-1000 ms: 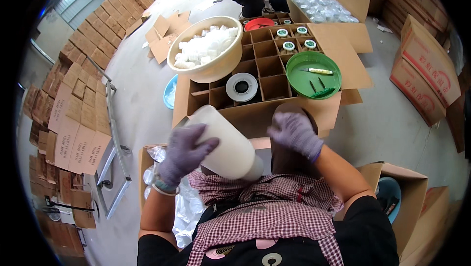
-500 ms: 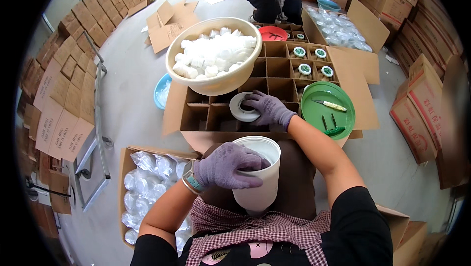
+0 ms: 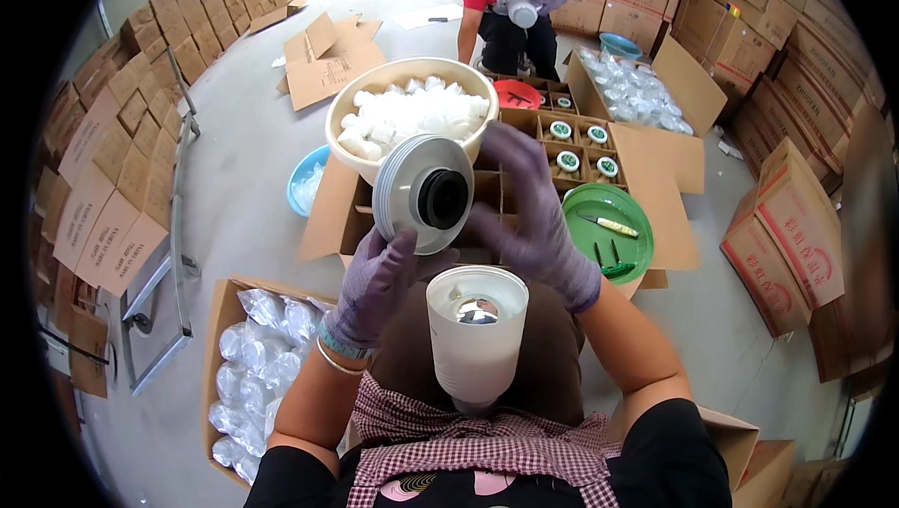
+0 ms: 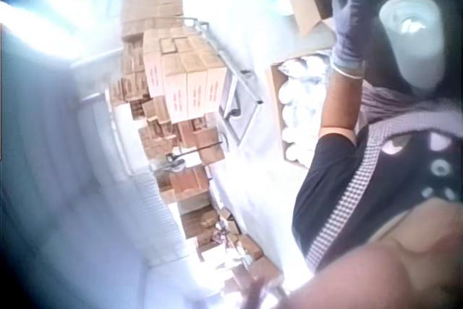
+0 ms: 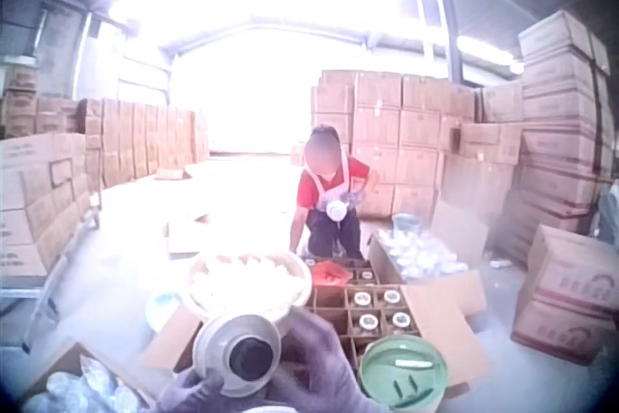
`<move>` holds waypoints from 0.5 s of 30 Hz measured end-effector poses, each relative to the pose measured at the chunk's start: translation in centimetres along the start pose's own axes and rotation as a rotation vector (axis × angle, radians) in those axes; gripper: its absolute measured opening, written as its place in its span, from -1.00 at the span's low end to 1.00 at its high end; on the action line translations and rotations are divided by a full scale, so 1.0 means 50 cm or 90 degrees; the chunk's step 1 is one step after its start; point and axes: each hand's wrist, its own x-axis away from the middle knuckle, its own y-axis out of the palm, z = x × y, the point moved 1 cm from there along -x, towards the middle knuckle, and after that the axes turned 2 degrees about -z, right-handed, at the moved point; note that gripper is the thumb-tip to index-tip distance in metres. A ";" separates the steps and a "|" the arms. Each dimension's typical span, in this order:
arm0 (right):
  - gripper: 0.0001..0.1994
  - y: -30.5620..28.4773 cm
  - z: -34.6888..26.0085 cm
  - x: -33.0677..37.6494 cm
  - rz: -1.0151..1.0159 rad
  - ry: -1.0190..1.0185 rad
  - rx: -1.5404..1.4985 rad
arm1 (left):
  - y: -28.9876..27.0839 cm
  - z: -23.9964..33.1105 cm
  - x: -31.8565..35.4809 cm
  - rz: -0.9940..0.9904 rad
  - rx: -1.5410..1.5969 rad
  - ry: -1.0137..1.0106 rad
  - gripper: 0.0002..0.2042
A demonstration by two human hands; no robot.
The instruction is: The person sits on the floor in a warehouse and repeatedly packs white thermos flasks into plastic bags. They pick up a flask, insert a green circular seal into the opening, place a white lid on top, and then slide the flask into a clear plastic bag. The packed flasks are placed into a cardboard box.
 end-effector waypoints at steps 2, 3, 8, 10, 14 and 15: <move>-0.43 -0.001 -0.038 -0.003 -0.023 -0.102 0.072 | 0.037 0.000 0.014 0.012 0.018 0.079 -0.38; -0.41 -0.002 -0.056 -0.011 -0.030 -0.159 0.106 | 0.053 -0.006 0.020 0.029 0.006 0.116 -0.39; -0.37 -0.009 -0.074 0.030 -0.115 0.330 -0.192 | 0.052 -0.003 0.035 0.056 -0.127 0.061 -0.43; -0.30 -0.009 -0.088 0.034 -0.048 0.173 -0.054 | 0.074 -0.010 0.046 0.064 -0.067 0.094 -0.45; -0.19 0.013 -0.096 0.048 -0.009 0.022 0.026 | 0.095 -0.017 0.056 0.086 -0.091 0.161 -0.51; -0.35 0.025 -0.098 0.049 0.042 0.079 0.023 | 0.080 -0.040 0.051 0.094 -0.156 0.180 -0.49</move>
